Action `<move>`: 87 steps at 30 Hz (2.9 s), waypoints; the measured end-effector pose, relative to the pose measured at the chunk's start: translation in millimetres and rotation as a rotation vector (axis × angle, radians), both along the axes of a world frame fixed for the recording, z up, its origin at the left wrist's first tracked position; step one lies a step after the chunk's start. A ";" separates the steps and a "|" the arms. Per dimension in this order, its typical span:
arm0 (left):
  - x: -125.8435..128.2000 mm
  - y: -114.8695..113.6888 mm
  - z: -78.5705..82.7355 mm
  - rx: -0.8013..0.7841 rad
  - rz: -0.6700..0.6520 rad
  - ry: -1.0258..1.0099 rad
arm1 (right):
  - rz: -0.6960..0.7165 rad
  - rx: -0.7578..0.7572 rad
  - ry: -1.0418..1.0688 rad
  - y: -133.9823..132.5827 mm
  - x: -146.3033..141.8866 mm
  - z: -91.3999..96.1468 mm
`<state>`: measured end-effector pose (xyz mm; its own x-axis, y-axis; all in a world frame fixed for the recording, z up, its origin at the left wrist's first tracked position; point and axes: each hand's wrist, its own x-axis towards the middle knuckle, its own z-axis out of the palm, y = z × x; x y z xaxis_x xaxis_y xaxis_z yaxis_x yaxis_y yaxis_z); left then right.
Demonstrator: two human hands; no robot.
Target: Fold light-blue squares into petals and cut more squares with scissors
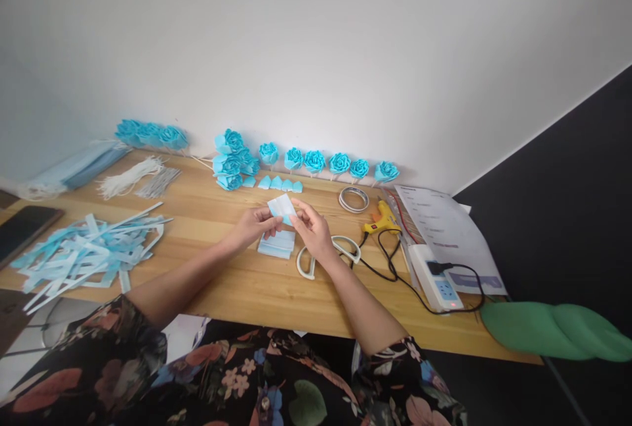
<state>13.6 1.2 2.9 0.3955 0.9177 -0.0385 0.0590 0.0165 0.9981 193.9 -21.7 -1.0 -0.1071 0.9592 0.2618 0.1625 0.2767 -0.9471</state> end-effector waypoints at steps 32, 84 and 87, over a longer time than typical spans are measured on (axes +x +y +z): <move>-1.1 -4.2 5.4 0.143 0.012 0.084 | 0.136 -0.089 0.065 4.7 2.6 -8.3; -2.6 -8.2 15.0 0.100 -0.016 0.101 | 0.143 0.023 -0.114 -3.7 14.5 14.4; -2.2 -10.4 16.5 0.141 0.000 0.140 | 0.119 -0.007 -0.096 -2.4 13.3 12.0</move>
<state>11.4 -9.1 19.4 0.3952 0.9179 0.0358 0.1976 -0.1230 0.9725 207.2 -24.1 10.9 -0.2448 0.9398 0.2385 0.2188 0.2931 -0.9307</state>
